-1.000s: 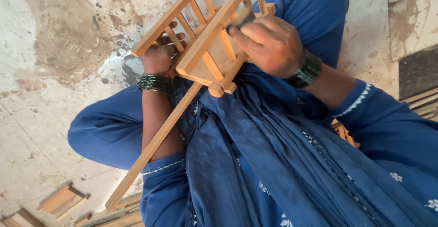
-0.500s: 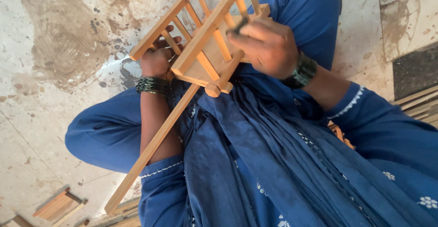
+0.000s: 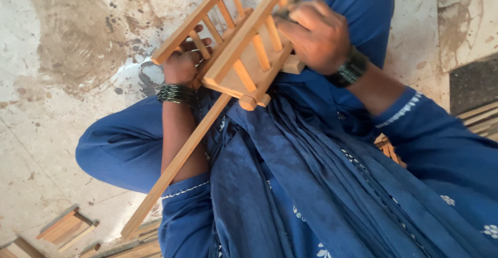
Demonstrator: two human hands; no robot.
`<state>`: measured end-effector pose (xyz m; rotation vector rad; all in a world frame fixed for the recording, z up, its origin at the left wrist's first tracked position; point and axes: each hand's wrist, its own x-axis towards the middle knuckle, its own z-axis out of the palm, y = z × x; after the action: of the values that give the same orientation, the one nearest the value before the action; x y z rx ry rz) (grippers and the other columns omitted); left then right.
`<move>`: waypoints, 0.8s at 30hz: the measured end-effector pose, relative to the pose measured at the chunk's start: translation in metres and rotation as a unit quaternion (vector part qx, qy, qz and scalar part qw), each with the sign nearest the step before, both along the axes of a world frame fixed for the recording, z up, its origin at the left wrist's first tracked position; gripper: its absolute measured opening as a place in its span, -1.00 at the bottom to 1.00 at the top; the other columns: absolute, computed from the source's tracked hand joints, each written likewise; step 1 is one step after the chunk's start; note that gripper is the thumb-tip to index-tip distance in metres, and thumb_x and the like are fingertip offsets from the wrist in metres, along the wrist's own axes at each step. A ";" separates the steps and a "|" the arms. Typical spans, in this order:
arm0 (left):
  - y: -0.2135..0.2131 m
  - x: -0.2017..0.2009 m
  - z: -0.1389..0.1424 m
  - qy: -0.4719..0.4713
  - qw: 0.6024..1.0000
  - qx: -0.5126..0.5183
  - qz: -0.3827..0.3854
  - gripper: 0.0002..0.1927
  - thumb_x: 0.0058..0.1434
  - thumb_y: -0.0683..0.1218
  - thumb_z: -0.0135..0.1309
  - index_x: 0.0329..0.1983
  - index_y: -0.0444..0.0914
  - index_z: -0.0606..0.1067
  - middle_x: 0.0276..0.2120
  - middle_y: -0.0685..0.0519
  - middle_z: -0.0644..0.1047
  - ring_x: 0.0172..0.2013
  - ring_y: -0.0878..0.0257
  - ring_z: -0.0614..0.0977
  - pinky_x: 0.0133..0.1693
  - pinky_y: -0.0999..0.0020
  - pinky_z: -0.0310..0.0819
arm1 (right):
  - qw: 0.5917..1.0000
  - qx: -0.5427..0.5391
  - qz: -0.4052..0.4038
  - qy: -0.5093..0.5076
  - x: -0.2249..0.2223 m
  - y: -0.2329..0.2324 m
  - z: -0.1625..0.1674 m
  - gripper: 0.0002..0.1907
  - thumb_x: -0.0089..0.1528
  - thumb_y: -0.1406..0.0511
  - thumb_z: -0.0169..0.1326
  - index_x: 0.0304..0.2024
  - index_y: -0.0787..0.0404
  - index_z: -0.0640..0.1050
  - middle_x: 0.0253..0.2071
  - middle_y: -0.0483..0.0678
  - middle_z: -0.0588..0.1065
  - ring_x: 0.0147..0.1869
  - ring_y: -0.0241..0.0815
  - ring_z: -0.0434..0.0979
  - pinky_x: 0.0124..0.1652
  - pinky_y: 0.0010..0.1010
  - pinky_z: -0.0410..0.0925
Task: The person sits on the floor holding a small wooden chair-like frame on their lap and sands its surfaces with a sanding block, turning the frame over to sand different sides and edges. Stacks of wooden parts lie on the floor around them.
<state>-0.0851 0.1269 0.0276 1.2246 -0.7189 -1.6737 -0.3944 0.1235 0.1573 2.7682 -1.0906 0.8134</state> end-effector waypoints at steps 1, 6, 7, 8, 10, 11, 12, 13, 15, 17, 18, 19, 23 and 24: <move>0.000 0.001 -0.001 0.011 1.000 0.021 0.008 -0.36 0.01 -0.50 -0.23 0.20 -0.42 0.46 -0.04 -0.22 0.58 -0.08 0.05 0.69 -0.06 0.23 0.71 | 0.999 0.015 -0.009 0.037 -0.005 0.004 0.002 -0.84 0.29 0.40 0.23 -0.07 0.19 0.68 -0.22 -0.06 0.50 -0.08 -0.09 0.57 -0.18 -0.35 0.46; -0.008 -0.004 -0.005 0.032 0.998 0.018 0.051 -0.39 -0.04 -0.53 -0.16 0.14 -0.43 0.41 0.00 -0.10 0.54 -0.11 0.06 0.67 -0.14 0.13 0.73 | 0.995 0.090 0.033 -0.027 -0.042 0.004 0.017 -0.78 0.37 0.50 0.07 -0.01 0.21 0.67 -0.17 -0.04 0.54 -0.10 -0.07 0.56 -0.15 -0.33 0.44; -0.008 -0.004 -0.005 0.045 0.997 0.030 0.051 -0.38 -0.03 -0.53 -0.17 0.15 -0.42 0.42 -0.02 -0.12 0.54 -0.11 0.06 0.67 -0.14 0.14 0.73 | 0.994 0.089 0.029 -0.058 -0.046 -0.002 0.017 -0.75 0.40 0.53 0.02 0.01 0.24 0.66 -0.15 -0.01 0.54 -0.12 -0.07 0.55 -0.13 -0.33 0.44; -0.007 -0.004 -0.004 0.058 0.996 0.042 0.051 -0.38 -0.02 -0.52 -0.19 0.15 -0.42 0.42 -0.04 -0.15 0.54 -0.11 0.05 0.67 -0.14 0.14 0.73 | 0.995 0.058 0.013 -0.078 -0.047 -0.006 0.015 -0.72 0.39 0.55 -0.01 0.04 0.27 0.65 -0.12 0.01 0.56 -0.09 -0.06 0.57 -0.11 -0.33 0.44; -0.006 -0.003 -0.001 0.069 0.994 0.062 0.049 -0.35 -0.03 -0.52 -0.22 0.17 -0.42 0.43 -0.07 -0.20 0.54 -0.13 0.04 0.66 -0.14 0.16 0.72 | 0.994 0.020 -0.015 -0.105 -0.041 -0.015 0.007 -0.68 0.37 0.58 -0.04 0.06 0.31 0.64 -0.09 0.03 0.58 -0.07 -0.04 0.59 -0.10 -0.32 0.44; -0.005 -0.003 0.000 0.067 0.994 0.071 0.047 -0.33 -0.05 -0.52 -0.24 0.19 -0.41 0.43 -0.08 -0.23 0.54 -0.15 0.04 0.65 -0.15 0.18 0.70 | 0.993 0.013 -0.028 -0.110 -0.037 -0.018 0.003 -0.67 0.36 0.59 -0.03 0.07 0.31 0.65 -0.09 0.04 0.59 -0.08 -0.02 0.59 -0.10 -0.30 0.44; -0.004 -0.004 0.000 0.067 0.993 0.082 0.046 -0.30 -0.07 -0.52 -0.26 0.20 -0.41 0.43 -0.09 -0.26 0.55 -0.18 0.04 0.65 -0.16 0.19 0.69 | 0.994 0.034 -0.038 -0.099 -0.031 -0.018 -0.003 -0.68 0.35 0.57 0.02 0.06 0.29 0.68 -0.14 0.04 0.58 -0.12 -0.01 0.57 -0.13 -0.27 0.42; -0.004 -0.004 0.000 0.065 0.994 0.080 0.046 -0.30 -0.06 -0.53 -0.25 0.20 -0.41 0.43 -0.08 -0.26 0.54 -0.16 0.04 0.65 -0.15 0.19 0.70 | 0.993 0.055 -0.046 -0.088 -0.027 -0.017 -0.007 -0.69 0.34 0.55 0.07 0.05 0.26 0.71 -0.18 0.04 0.58 -0.17 0.01 0.55 -0.17 -0.24 0.40; -0.003 -0.005 -0.002 0.063 0.994 0.077 0.052 -0.31 -0.06 -0.54 -0.22 0.20 -0.41 0.43 -0.06 -0.25 0.52 -0.13 0.04 0.66 -0.13 0.17 0.71 | 0.992 0.093 -0.058 -0.065 -0.024 -0.008 -0.010 -0.72 0.31 0.55 0.08 0.02 0.30 0.68 -0.24 0.06 0.54 -0.18 0.01 0.55 -0.14 -0.25 0.42; -0.002 -0.005 -0.005 0.038 0.997 0.031 0.052 -0.37 -0.01 -0.54 -0.18 0.18 -0.43 0.43 0.04 -0.17 0.52 -0.10 0.06 0.66 -0.12 0.17 0.73 | 0.988 0.125 -0.053 -0.071 -0.026 0.002 -0.007 -0.74 0.31 0.54 0.10 0.01 0.31 0.67 -0.24 0.07 0.54 -0.17 0.00 0.56 -0.15 -0.28 0.43; -0.003 -0.005 -0.008 0.027 0.998 0.008 0.050 -0.40 0.02 -0.54 -0.16 0.17 -0.43 0.43 0.09 -0.13 0.52 -0.09 0.07 0.66 -0.11 0.17 0.74 | 0.986 0.137 -0.045 -0.087 -0.030 0.006 -0.002 -0.76 0.33 0.53 0.11 0.02 0.30 0.66 -0.21 0.07 0.55 -0.16 -0.01 0.57 -0.17 -0.31 0.43; -0.004 -0.004 -0.009 0.037 0.998 0.014 0.051 -0.38 0.00 -0.54 -0.17 0.18 -0.44 0.43 0.09 -0.13 0.52 -0.09 0.07 0.66 -0.11 0.17 0.73 | 0.983 0.150 -0.039 -0.104 -0.034 0.009 0.004 -0.77 0.35 0.53 0.12 0.03 0.29 0.66 -0.18 0.07 0.56 -0.14 -0.03 0.57 -0.19 -0.35 0.43; -0.005 0.000 -0.012 0.043 0.998 0.007 0.044 -0.35 -0.04 -0.55 -0.21 0.18 -0.44 0.43 0.10 -0.14 0.51 -0.08 0.05 0.66 -0.11 0.16 0.73 | 0.981 0.081 -0.064 -0.162 -0.027 0.019 0.022 -0.79 0.37 0.56 0.12 0.02 0.33 0.64 -0.17 0.04 0.57 -0.12 -0.04 0.59 -0.13 -0.34 0.46; -0.006 0.000 -0.011 0.037 0.999 -0.005 0.039 -0.35 -0.04 -0.54 -0.21 0.18 -0.45 0.42 0.10 -0.14 0.50 -0.08 0.04 0.66 -0.12 0.16 0.74 | 0.979 0.073 -0.058 -0.182 -0.017 0.019 0.023 -0.81 0.38 0.55 0.14 0.02 0.31 0.64 -0.15 0.03 0.58 -0.10 -0.04 0.60 -0.12 -0.33 0.47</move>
<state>-0.0853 0.1206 0.0163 1.1618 -0.6261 -1.6405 -0.4116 0.1430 0.1800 2.7006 -1.4048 1.3101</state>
